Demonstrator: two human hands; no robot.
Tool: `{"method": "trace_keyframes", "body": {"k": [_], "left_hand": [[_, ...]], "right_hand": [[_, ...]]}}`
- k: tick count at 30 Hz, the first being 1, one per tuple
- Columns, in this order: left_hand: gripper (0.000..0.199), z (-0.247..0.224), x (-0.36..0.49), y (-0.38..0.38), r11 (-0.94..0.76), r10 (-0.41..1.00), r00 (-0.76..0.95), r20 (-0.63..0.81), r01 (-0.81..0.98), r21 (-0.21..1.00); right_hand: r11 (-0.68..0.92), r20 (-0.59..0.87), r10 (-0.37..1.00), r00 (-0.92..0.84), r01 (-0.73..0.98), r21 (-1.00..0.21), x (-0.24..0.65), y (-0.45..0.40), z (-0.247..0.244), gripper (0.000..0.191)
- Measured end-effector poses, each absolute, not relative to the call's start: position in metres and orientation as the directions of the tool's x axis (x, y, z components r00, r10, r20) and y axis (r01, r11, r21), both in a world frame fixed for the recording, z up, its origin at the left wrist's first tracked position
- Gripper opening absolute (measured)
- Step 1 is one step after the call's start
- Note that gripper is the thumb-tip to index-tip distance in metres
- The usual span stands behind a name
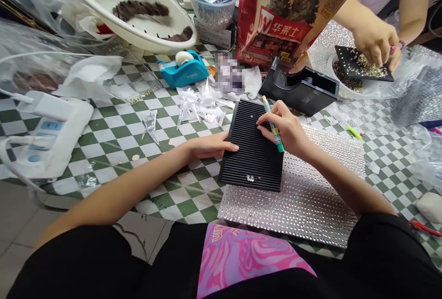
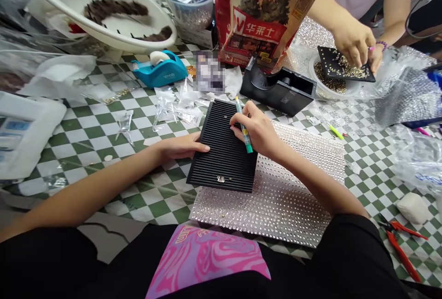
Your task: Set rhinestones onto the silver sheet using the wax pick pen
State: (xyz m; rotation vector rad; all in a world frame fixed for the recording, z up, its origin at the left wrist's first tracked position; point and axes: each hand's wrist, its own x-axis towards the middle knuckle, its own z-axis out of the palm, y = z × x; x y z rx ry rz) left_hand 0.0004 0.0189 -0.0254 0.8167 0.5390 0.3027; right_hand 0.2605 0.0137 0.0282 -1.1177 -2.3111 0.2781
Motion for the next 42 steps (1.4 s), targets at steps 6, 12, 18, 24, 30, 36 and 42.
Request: {"method": "trace_keyframes", "body": {"k": [6, 12, 18, 24, 30, 36, 42], "left_hand": [[0.068, -0.0322, 0.0011, 0.0205, 0.685, 0.438, 0.838, -0.325, -0.078, 0.724], [0.060, -0.0343, -0.0018, 0.0198, 0.708, 0.406, 0.845, -0.350, -0.048, 0.705], [0.066, -0.0342, -0.0027, 0.0191, 0.702, 0.371, 0.878, -0.303, -0.051, 0.711], [0.073, -0.0346, -0.0036, 0.0182, 0.683, 0.360, 0.884, -0.298, -0.032, 0.730], [0.071, -0.0357, -0.0029, 0.0186, 0.682, 0.367, 0.882, -0.294, -0.040, 0.730], [0.072, -0.0340, -0.0029, 0.0186, 0.673, 0.375, 0.889, -0.265, -0.064, 0.736], [0.077, -0.0299, -0.0026, 0.0191, 0.679, 0.370, 0.876, -0.308, -0.029, 0.734]], "right_hand": [[0.627, 0.280, 0.771, -0.572, 0.605, -0.491, 0.2700, 0.0212, 0.0276, 0.014], [0.522, 0.354, 0.847, -0.397, 0.490, -0.699, 0.2663, 0.0211, 0.0339, 0.019], [0.417, 0.292, 0.894, -0.341, 0.389, -0.821, 0.2640, 0.0191, 0.0337, 0.012], [0.435, 0.319, 0.890, -0.325, 0.400, -0.807, 0.2673, 0.0189, 0.0287, 0.004], [0.436, 0.325, 0.891, -0.317, 0.394, -0.809, 0.2658, 0.0184, 0.0285, 0.002], [0.415, 0.299, 0.898, -0.322, 0.395, -0.820, 0.2632, 0.0179, 0.0318, 0.001], [0.395, 0.304, 0.906, -0.294, 0.330, -0.857, 0.2630, 0.0175, 0.0329, 0.002]]}}
